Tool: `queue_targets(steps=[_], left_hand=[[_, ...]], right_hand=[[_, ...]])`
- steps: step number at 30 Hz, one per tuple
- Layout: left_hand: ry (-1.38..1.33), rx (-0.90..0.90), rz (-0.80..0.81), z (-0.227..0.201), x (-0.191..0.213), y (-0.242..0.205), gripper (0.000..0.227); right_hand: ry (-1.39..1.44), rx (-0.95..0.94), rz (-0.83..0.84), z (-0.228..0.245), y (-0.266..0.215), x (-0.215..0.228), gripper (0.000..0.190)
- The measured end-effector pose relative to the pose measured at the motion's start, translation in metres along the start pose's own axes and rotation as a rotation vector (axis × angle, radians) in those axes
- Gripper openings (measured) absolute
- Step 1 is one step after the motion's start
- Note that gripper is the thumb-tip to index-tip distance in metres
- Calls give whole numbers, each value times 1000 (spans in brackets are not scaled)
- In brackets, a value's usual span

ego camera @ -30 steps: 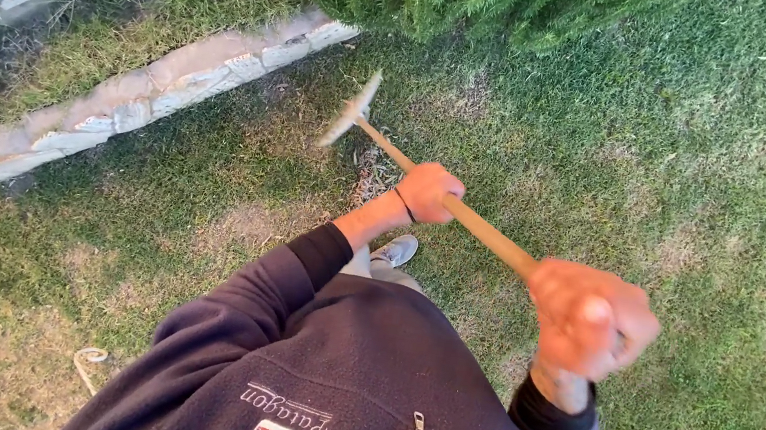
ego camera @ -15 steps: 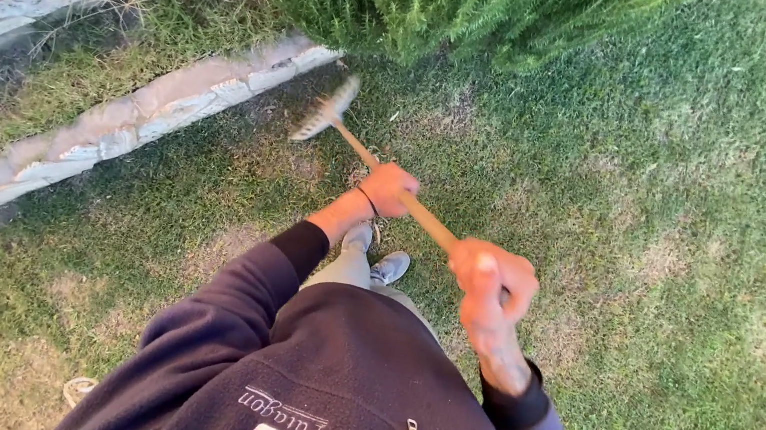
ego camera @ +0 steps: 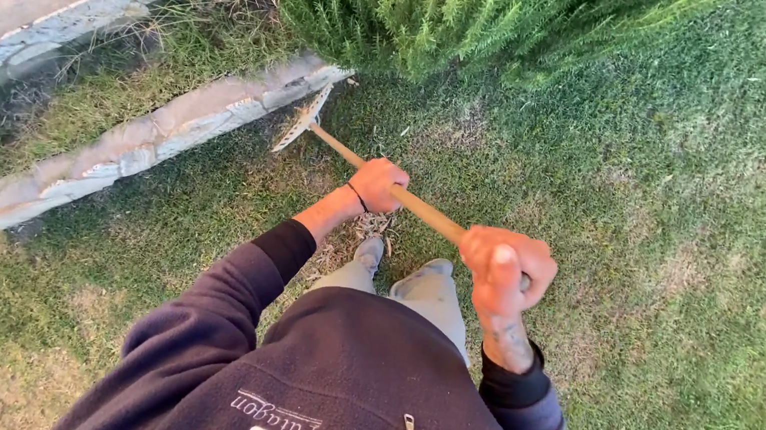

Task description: The recorder is raking leaves and debris from a grassy area into piles in a backyard environment.

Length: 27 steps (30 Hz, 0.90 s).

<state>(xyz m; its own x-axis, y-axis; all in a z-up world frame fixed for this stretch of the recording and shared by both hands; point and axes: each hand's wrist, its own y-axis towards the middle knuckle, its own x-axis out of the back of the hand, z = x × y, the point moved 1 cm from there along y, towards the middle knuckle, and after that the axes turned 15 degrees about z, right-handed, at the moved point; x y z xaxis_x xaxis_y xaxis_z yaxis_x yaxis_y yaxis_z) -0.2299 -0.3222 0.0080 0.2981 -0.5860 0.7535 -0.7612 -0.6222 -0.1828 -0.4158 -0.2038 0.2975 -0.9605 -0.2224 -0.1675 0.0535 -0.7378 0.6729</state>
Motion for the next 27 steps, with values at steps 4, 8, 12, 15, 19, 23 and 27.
queue_targets(steps=[4,8,12,15,19,23,27], left_hand=[[-58,23,-29,11,-7,13,16],[-98,3,-46,3,-27,37,15],[-49,-127,32,-44,-38,55,12],[-146,-147,112,-95,-43,75,17],[-127,-169,140,-130,-15,95,19],[25,-202,126,-94,7,110,23],[77,-157,148,-24,-26,131,17]], right_hand=[[-48,-54,42,-12,12,-2,47],[-143,-85,74,5,13,3,43],[-305,-261,53,60,28,18,50],[-339,-213,27,89,32,35,47],[-243,-285,-66,119,37,66,39],[-296,146,-210,52,26,67,43],[-279,117,-183,-16,-36,93,51]])
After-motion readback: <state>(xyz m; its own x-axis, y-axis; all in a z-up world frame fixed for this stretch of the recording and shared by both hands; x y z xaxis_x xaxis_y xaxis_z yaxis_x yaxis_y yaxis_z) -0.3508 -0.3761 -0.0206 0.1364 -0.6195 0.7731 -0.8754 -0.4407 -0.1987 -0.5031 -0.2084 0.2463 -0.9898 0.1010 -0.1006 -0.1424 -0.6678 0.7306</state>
